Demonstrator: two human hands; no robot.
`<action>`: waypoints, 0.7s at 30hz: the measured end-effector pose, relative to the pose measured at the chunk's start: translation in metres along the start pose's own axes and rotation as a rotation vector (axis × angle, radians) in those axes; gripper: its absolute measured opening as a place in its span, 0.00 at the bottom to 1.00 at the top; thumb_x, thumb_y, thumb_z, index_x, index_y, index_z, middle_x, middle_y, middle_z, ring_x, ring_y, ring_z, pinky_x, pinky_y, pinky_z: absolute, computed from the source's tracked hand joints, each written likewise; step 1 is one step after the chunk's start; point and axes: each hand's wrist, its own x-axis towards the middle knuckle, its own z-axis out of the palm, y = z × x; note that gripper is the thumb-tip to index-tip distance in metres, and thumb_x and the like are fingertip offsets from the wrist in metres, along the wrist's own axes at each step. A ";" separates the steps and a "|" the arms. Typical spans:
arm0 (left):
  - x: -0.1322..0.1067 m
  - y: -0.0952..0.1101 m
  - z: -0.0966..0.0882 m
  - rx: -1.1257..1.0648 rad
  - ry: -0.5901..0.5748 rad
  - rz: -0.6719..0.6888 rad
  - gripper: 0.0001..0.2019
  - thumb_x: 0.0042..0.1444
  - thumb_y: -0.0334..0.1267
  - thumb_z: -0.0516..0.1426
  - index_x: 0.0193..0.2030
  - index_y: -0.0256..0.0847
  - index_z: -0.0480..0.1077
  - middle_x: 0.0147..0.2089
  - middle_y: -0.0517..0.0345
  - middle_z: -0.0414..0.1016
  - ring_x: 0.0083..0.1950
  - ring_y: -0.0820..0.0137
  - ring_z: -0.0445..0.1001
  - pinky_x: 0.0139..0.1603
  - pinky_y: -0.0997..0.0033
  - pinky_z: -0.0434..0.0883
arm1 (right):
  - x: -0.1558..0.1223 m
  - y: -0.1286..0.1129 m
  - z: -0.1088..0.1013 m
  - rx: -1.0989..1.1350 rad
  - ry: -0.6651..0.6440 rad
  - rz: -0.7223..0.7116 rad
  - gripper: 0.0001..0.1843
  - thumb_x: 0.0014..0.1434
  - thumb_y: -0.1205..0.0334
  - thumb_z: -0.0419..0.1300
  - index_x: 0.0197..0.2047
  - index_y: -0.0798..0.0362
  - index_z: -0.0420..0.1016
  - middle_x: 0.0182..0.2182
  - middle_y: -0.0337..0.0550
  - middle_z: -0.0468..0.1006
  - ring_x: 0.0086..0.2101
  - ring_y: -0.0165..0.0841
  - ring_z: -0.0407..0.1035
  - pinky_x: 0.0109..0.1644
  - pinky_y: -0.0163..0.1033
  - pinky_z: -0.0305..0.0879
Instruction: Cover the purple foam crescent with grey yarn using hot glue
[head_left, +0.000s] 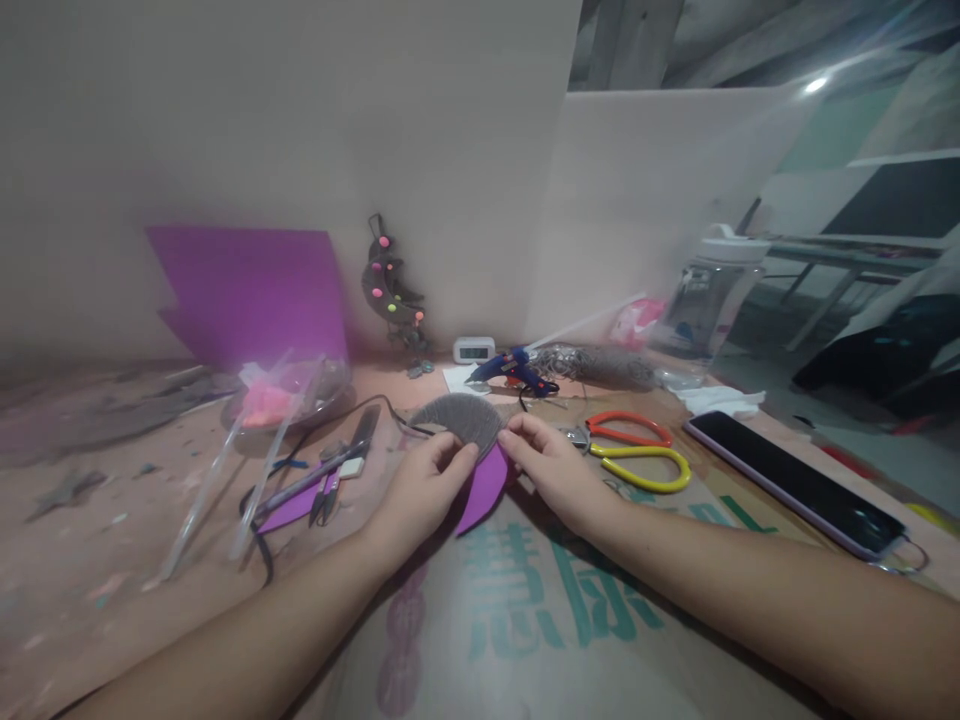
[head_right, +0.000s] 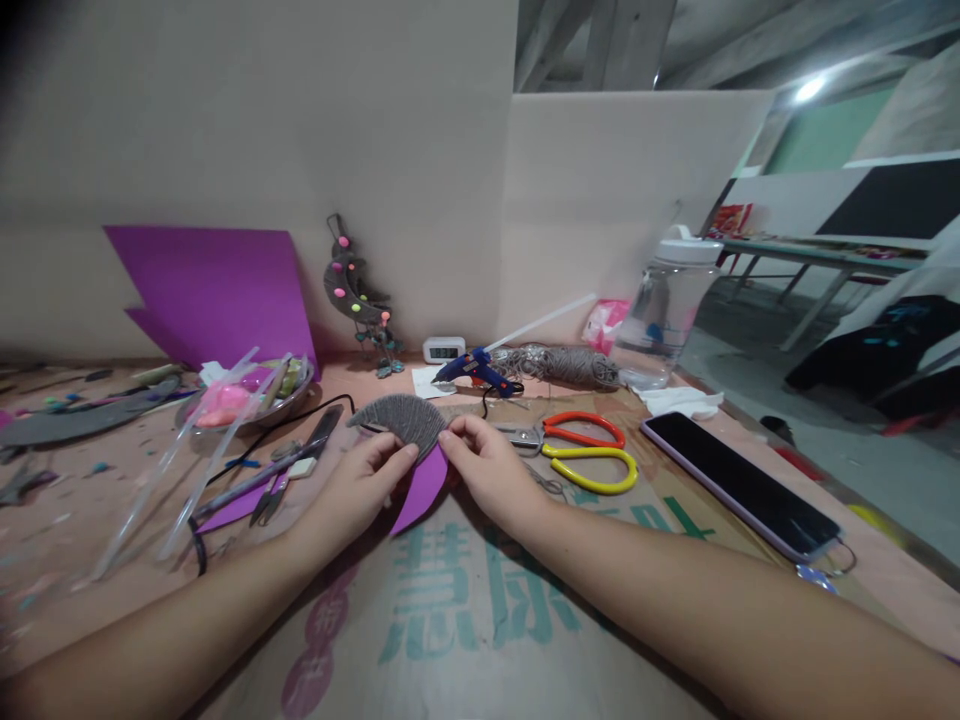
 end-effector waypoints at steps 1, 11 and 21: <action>0.000 -0.001 0.000 0.007 -0.002 -0.004 0.17 0.57 0.48 0.53 0.23 0.41 0.59 0.21 0.65 0.60 0.25 0.73 0.61 0.26 0.73 0.57 | 0.000 0.000 0.000 0.001 -0.003 -0.001 0.15 0.54 0.50 0.61 0.28 0.51 0.63 0.19 0.30 0.64 0.21 0.25 0.60 0.27 0.32 0.57; -0.001 0.000 0.000 -0.040 -0.023 -0.016 0.17 0.58 0.49 0.52 0.24 0.41 0.57 0.23 0.66 0.57 0.26 0.73 0.59 0.28 0.73 0.58 | -0.001 0.002 0.000 0.060 -0.059 0.007 0.17 0.59 0.46 0.57 0.30 0.52 0.64 0.19 0.32 0.67 0.22 0.26 0.61 0.28 0.33 0.57; -0.002 0.003 0.000 -0.034 -0.047 -0.028 0.17 0.58 0.49 0.52 0.24 0.41 0.57 0.23 0.66 0.57 0.26 0.74 0.59 0.28 0.73 0.57 | -0.001 -0.003 -0.001 -0.147 -0.015 0.034 0.15 0.54 0.52 0.61 0.27 0.53 0.65 0.21 0.32 0.65 0.24 0.26 0.60 0.29 0.33 0.57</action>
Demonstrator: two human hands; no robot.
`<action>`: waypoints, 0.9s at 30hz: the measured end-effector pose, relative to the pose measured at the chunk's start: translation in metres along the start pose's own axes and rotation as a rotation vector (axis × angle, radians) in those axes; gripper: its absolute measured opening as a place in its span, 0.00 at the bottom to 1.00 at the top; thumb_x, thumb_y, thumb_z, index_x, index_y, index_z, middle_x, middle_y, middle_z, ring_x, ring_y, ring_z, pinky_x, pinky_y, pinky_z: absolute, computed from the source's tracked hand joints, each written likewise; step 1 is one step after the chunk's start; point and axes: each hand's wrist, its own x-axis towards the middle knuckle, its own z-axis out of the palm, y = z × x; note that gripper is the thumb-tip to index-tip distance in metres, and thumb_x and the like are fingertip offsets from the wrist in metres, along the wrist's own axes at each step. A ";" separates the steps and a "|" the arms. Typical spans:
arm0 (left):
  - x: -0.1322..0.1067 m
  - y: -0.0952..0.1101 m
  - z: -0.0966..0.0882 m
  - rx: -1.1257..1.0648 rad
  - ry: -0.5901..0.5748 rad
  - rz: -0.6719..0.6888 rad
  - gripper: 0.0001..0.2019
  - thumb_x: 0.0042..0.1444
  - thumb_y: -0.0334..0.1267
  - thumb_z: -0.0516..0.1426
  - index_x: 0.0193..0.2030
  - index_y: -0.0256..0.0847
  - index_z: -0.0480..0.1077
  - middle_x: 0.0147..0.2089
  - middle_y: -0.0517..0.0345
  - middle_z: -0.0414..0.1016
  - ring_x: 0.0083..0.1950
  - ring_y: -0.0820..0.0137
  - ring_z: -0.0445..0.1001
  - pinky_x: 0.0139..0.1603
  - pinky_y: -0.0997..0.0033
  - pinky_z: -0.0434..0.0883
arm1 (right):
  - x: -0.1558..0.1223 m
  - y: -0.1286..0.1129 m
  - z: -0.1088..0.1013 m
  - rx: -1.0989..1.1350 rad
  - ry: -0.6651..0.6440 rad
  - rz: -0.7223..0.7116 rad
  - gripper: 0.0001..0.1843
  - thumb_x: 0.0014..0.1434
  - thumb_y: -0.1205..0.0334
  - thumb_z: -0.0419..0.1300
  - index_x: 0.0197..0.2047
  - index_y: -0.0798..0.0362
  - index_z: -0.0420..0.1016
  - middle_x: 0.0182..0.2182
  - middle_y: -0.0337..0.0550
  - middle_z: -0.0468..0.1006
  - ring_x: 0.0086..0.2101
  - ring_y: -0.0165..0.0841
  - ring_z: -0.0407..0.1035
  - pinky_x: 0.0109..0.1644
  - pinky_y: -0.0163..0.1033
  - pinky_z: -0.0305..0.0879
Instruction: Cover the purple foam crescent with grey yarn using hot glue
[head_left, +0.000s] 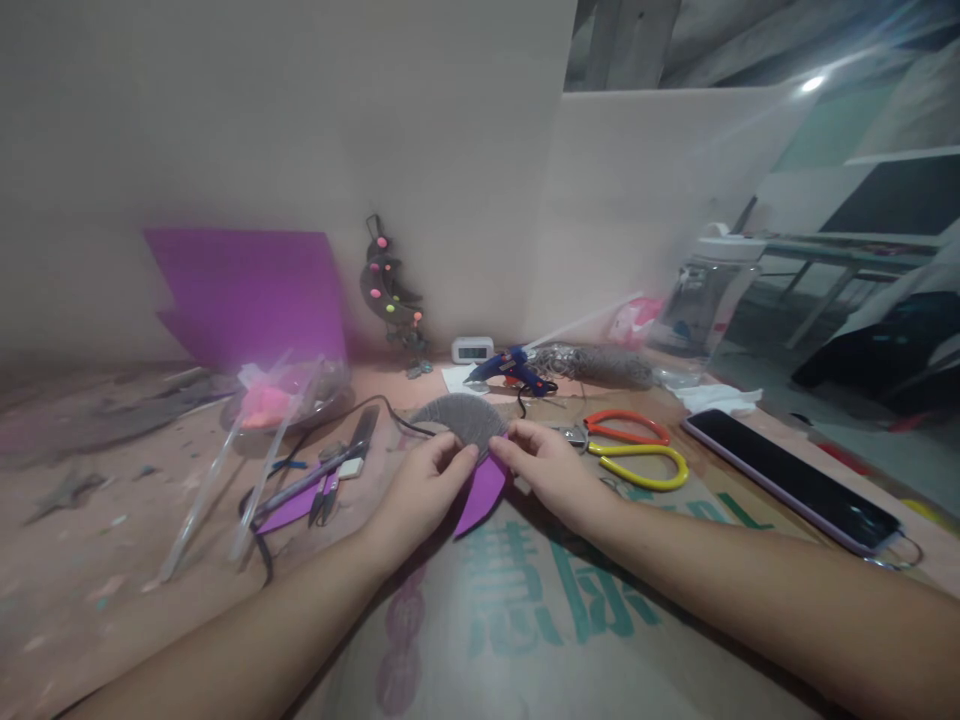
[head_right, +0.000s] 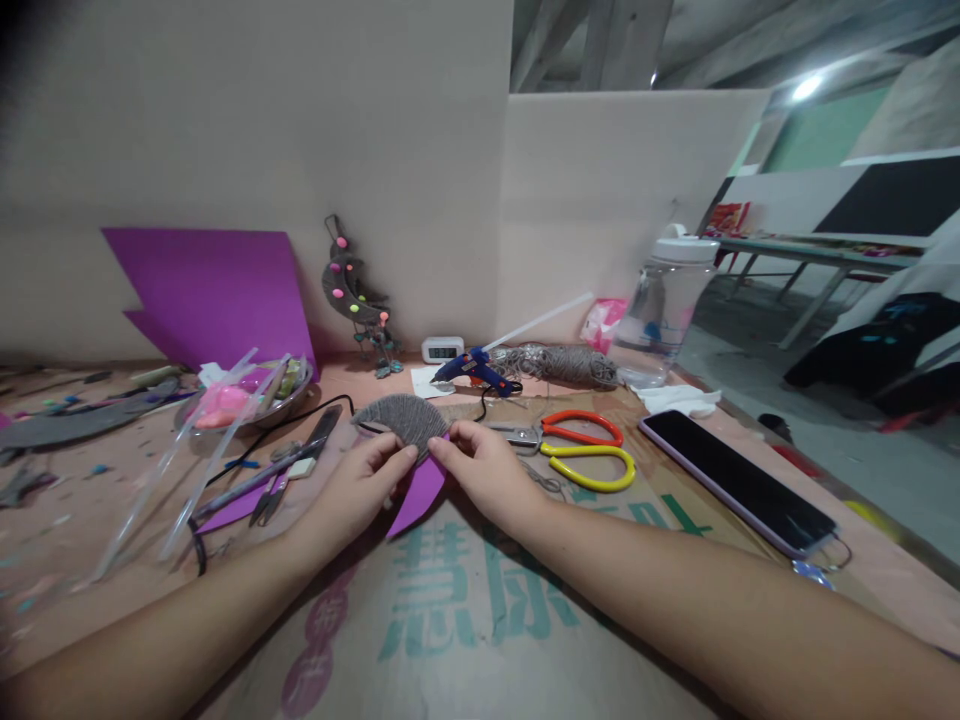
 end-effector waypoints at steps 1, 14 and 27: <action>0.000 -0.001 0.000 0.011 -0.003 -0.001 0.17 0.58 0.49 0.53 0.24 0.41 0.58 0.23 0.66 0.58 0.26 0.73 0.59 0.28 0.73 0.57 | 0.000 0.000 0.000 -0.023 0.002 -0.001 0.14 0.54 0.52 0.60 0.27 0.53 0.65 0.21 0.32 0.65 0.24 0.26 0.59 0.29 0.33 0.56; 0.001 0.001 0.000 0.007 0.007 -0.002 0.18 0.58 0.50 0.52 0.24 0.41 0.56 0.23 0.66 0.57 0.26 0.74 0.59 0.28 0.73 0.57 | 0.001 0.002 0.000 0.026 -0.072 0.008 0.17 0.53 0.47 0.62 0.34 0.53 0.67 0.25 0.33 0.68 0.25 0.26 0.61 0.30 0.33 0.58; -0.002 0.000 0.001 0.055 -0.020 0.026 0.18 0.58 0.50 0.52 0.23 0.41 0.58 0.22 0.65 0.58 0.25 0.73 0.60 0.26 0.73 0.57 | 0.001 0.005 -0.001 -0.023 -0.017 -0.068 0.12 0.56 0.53 0.59 0.32 0.54 0.68 0.25 0.34 0.67 0.27 0.27 0.61 0.32 0.34 0.59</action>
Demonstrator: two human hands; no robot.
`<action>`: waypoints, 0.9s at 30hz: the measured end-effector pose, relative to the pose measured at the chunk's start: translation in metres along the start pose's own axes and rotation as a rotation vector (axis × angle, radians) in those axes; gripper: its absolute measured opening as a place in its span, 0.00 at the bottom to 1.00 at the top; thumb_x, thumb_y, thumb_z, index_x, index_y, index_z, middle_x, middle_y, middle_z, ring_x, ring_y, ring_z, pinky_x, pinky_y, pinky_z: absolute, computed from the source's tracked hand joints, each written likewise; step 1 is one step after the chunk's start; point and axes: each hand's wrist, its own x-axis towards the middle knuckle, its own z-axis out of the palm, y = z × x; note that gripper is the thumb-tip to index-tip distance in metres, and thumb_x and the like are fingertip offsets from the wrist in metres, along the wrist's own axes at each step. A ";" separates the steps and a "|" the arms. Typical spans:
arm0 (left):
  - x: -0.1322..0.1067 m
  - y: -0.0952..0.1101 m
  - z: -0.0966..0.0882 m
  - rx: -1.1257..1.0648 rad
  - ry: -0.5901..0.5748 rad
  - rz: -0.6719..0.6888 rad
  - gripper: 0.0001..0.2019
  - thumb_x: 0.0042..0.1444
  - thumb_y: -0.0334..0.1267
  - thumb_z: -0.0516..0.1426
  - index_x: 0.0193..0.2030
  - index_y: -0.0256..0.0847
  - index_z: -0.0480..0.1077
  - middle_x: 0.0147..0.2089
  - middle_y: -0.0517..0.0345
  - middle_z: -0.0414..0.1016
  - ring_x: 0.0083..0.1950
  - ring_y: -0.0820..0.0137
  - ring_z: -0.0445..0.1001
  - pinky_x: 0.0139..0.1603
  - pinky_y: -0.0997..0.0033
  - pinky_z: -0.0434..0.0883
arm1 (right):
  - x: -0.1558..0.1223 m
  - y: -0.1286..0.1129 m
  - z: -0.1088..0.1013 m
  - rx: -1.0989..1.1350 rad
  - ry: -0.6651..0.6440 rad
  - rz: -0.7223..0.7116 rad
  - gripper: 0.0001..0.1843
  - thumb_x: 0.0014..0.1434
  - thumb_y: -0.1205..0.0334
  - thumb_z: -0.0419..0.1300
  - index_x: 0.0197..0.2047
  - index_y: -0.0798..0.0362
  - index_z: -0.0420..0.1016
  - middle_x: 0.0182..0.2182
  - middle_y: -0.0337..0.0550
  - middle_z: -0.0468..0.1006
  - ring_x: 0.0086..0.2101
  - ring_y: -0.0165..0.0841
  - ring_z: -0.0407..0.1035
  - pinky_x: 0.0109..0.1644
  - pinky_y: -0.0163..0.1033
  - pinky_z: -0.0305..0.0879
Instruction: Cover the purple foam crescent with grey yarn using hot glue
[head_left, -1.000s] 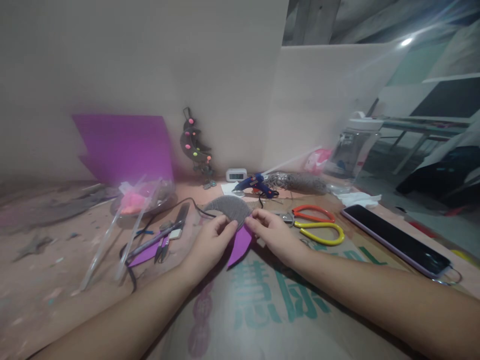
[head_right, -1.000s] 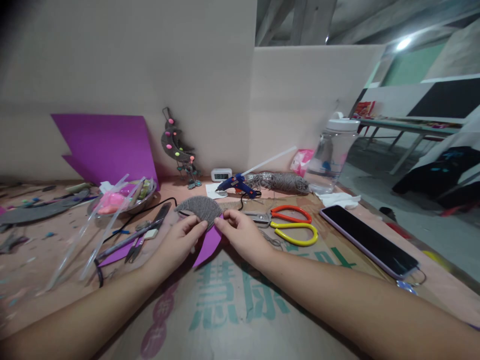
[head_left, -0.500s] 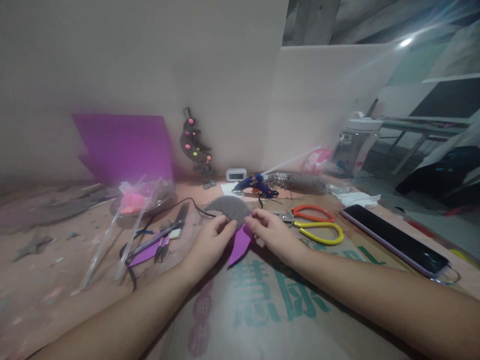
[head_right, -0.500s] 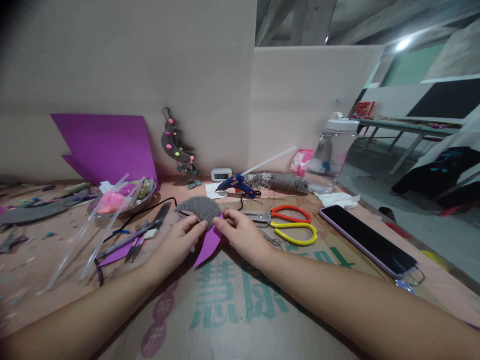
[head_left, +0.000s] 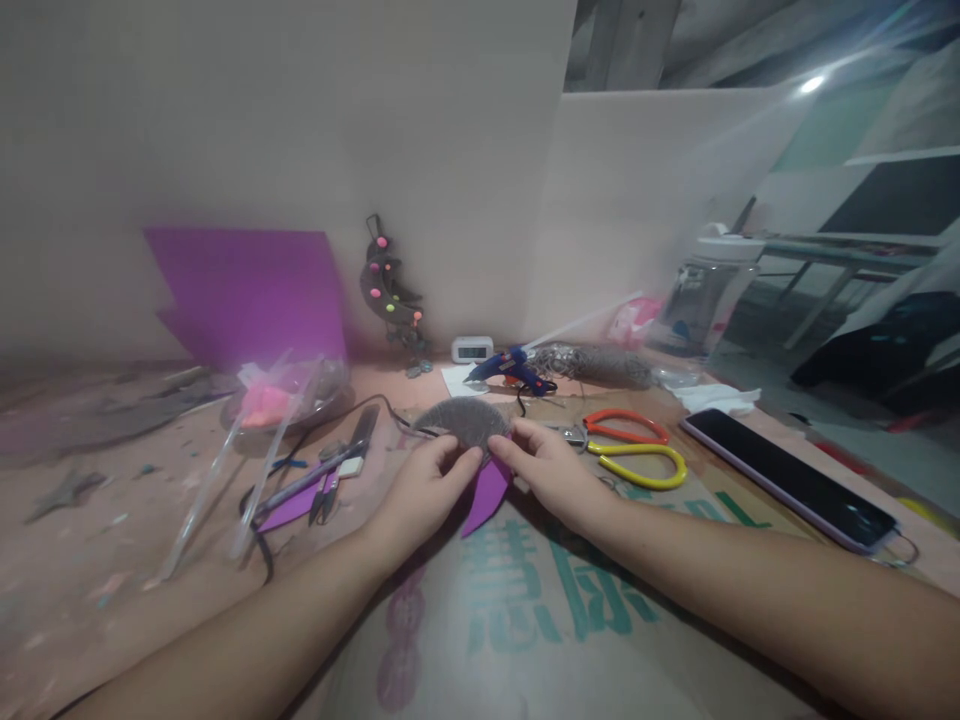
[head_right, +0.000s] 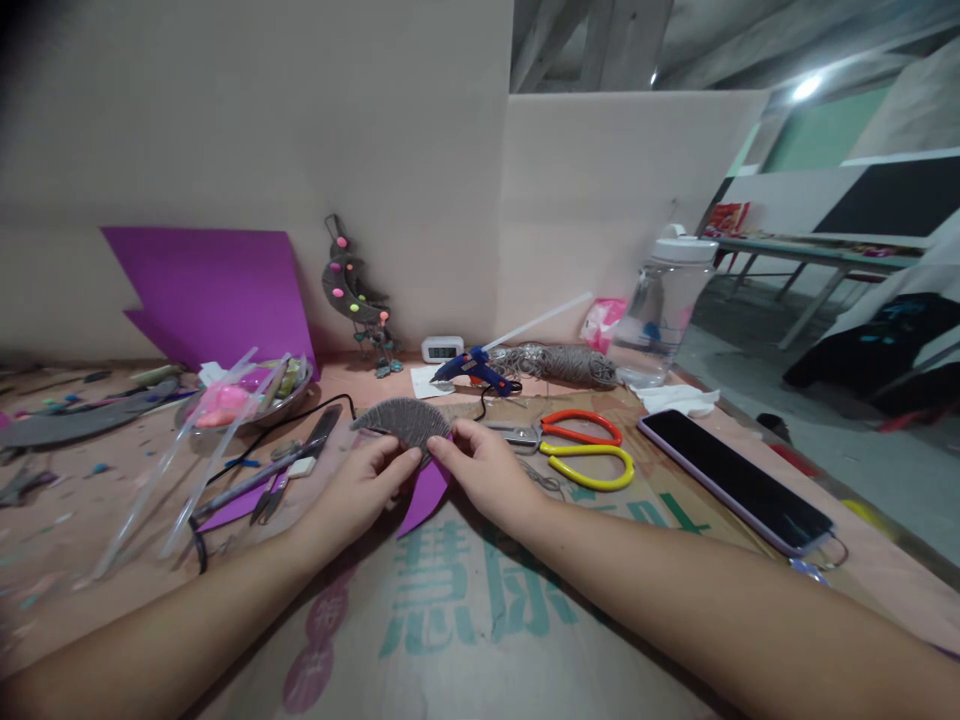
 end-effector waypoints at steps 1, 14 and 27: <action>0.000 0.001 -0.001 -0.012 -0.006 0.011 0.18 0.59 0.50 0.52 0.23 0.41 0.58 0.22 0.65 0.58 0.25 0.73 0.60 0.27 0.73 0.57 | 0.000 0.001 0.000 0.004 0.004 0.005 0.13 0.56 0.52 0.60 0.32 0.54 0.68 0.25 0.35 0.68 0.27 0.28 0.62 0.32 0.34 0.59; -0.001 0.005 -0.003 -0.007 -0.088 0.034 0.16 0.57 0.49 0.54 0.25 0.40 0.64 0.23 0.64 0.63 0.26 0.73 0.63 0.28 0.74 0.60 | 0.000 0.000 -0.002 -0.033 0.020 0.005 0.18 0.58 0.46 0.57 0.28 0.52 0.63 0.23 0.33 0.62 0.25 0.27 0.58 0.30 0.33 0.56; -0.001 0.003 -0.003 -0.050 -0.091 0.067 0.15 0.60 0.47 0.52 0.29 0.39 0.65 0.26 0.64 0.64 0.29 0.73 0.61 0.31 0.75 0.59 | 0.000 0.001 0.000 -0.015 0.020 0.043 0.17 0.55 0.48 0.61 0.29 0.53 0.64 0.23 0.33 0.67 0.25 0.27 0.61 0.30 0.33 0.58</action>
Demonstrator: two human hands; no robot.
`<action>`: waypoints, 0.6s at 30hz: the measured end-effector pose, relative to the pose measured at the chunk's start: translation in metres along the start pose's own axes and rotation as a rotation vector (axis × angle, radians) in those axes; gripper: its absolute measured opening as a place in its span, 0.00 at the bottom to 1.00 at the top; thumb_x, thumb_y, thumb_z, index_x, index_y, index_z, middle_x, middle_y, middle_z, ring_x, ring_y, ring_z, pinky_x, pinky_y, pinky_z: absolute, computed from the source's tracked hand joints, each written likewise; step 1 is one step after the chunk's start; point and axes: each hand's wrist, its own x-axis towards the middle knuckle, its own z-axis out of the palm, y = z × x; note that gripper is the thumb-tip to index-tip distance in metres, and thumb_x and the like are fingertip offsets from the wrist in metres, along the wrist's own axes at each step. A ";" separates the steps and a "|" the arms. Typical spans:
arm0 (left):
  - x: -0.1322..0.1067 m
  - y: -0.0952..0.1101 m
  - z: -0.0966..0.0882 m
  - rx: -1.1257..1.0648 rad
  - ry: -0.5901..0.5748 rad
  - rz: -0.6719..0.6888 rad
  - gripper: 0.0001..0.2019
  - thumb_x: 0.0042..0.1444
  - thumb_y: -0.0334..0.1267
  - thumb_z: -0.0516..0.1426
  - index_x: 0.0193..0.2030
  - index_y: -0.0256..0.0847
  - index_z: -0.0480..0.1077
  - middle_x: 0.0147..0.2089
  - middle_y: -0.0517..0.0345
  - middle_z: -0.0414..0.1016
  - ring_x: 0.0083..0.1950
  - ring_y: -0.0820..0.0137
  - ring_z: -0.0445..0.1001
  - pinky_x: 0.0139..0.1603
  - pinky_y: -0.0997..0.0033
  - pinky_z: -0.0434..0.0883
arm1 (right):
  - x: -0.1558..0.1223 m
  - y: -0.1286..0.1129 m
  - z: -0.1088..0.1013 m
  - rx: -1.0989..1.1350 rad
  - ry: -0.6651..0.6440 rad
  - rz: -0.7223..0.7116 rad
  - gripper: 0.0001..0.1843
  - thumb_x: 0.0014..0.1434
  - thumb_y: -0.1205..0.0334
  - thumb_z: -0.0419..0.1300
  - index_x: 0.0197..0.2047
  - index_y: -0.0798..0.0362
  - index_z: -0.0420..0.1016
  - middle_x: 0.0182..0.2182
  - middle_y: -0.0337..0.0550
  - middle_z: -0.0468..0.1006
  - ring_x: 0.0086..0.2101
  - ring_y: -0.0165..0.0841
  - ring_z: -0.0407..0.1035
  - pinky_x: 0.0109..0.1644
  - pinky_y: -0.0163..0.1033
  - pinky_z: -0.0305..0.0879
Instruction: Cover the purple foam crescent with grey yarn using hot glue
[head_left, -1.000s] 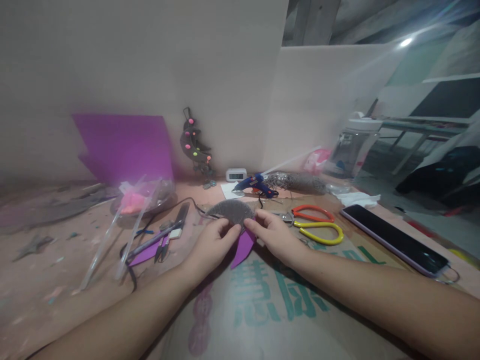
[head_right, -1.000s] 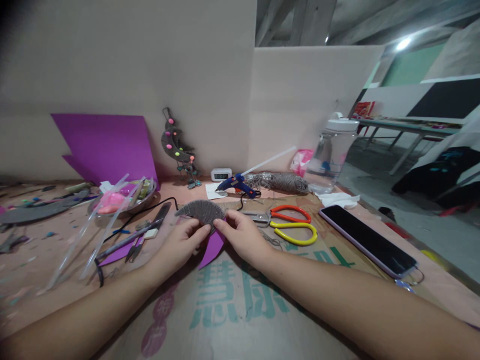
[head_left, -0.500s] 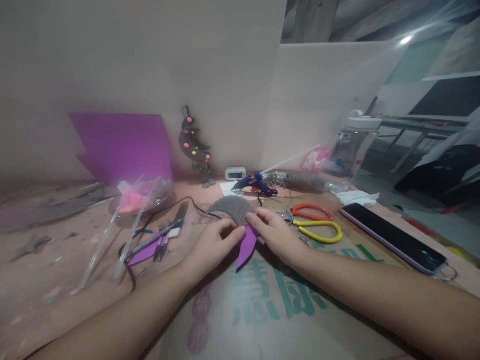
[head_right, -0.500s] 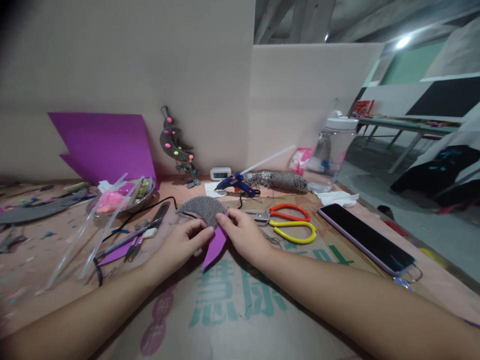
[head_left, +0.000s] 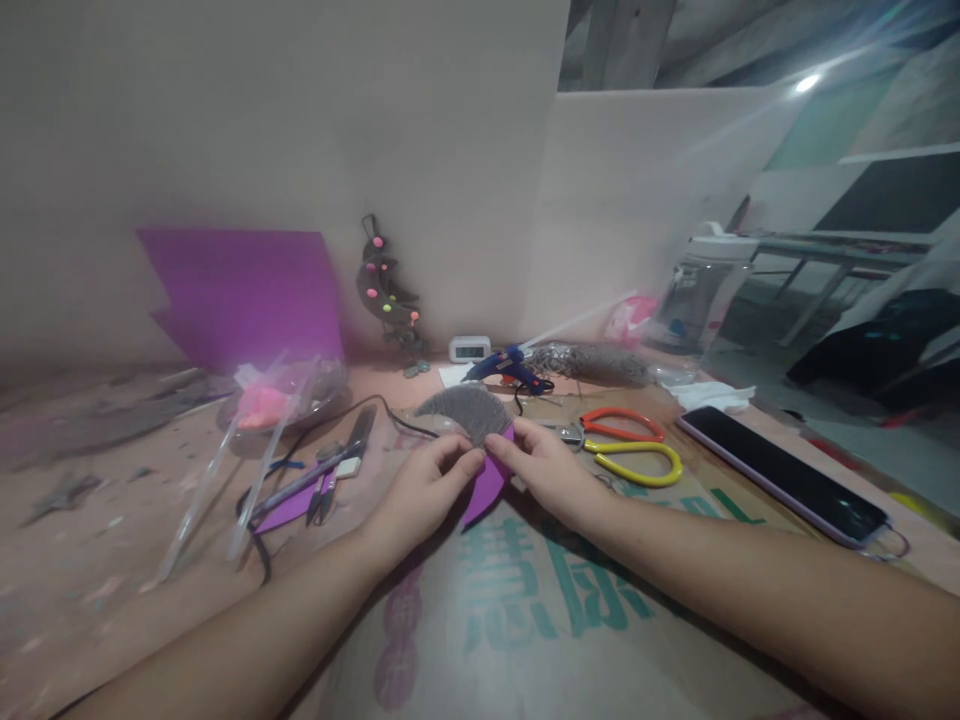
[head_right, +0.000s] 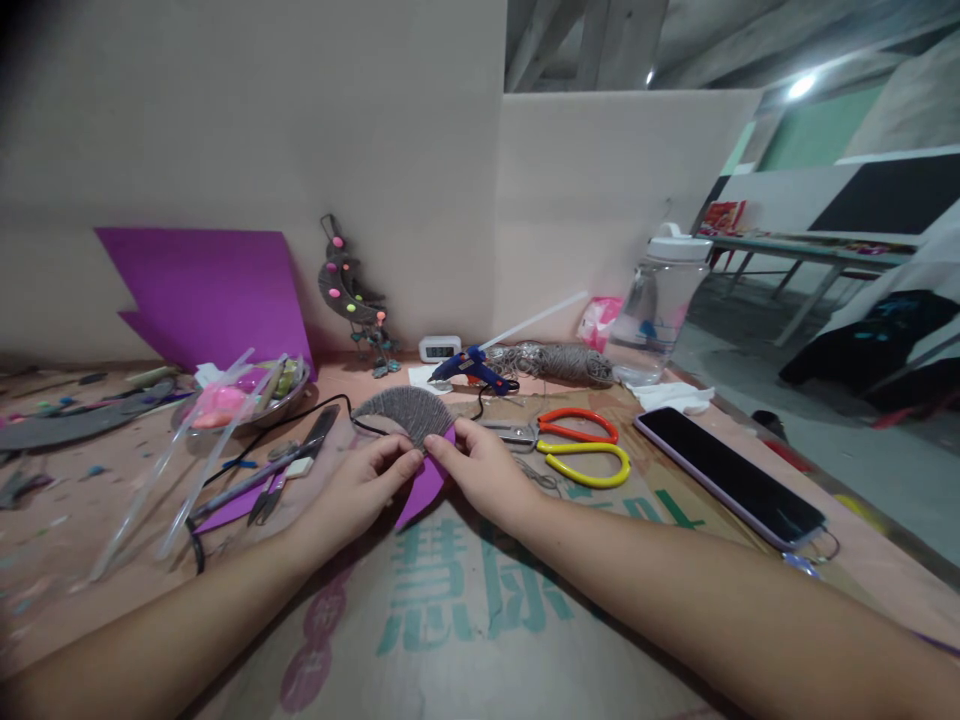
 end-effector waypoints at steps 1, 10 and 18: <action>0.000 0.000 0.000 -0.008 0.001 0.004 0.15 0.60 0.47 0.52 0.29 0.39 0.65 0.27 0.64 0.64 0.29 0.73 0.61 0.31 0.75 0.59 | 0.000 0.001 0.000 0.012 0.003 0.000 0.17 0.55 0.48 0.60 0.29 0.53 0.64 0.23 0.33 0.67 0.25 0.27 0.62 0.30 0.33 0.59; 0.002 0.000 -0.001 -0.190 0.097 -0.058 0.17 0.61 0.50 0.49 0.34 0.39 0.68 0.28 0.61 0.67 0.30 0.72 0.65 0.32 0.74 0.62 | 0.000 0.002 0.002 0.130 -0.009 0.018 0.21 0.54 0.42 0.61 0.30 0.52 0.65 0.21 0.33 0.68 0.23 0.27 0.63 0.28 0.34 0.62; 0.009 -0.009 -0.002 -0.223 0.166 -0.125 0.13 0.53 0.48 0.59 0.32 0.37 0.70 0.28 0.60 0.72 0.27 0.74 0.66 0.29 0.75 0.63 | -0.001 0.003 0.003 0.152 -0.017 0.065 0.22 0.52 0.42 0.62 0.30 0.52 0.64 0.21 0.32 0.68 0.22 0.26 0.63 0.27 0.33 0.61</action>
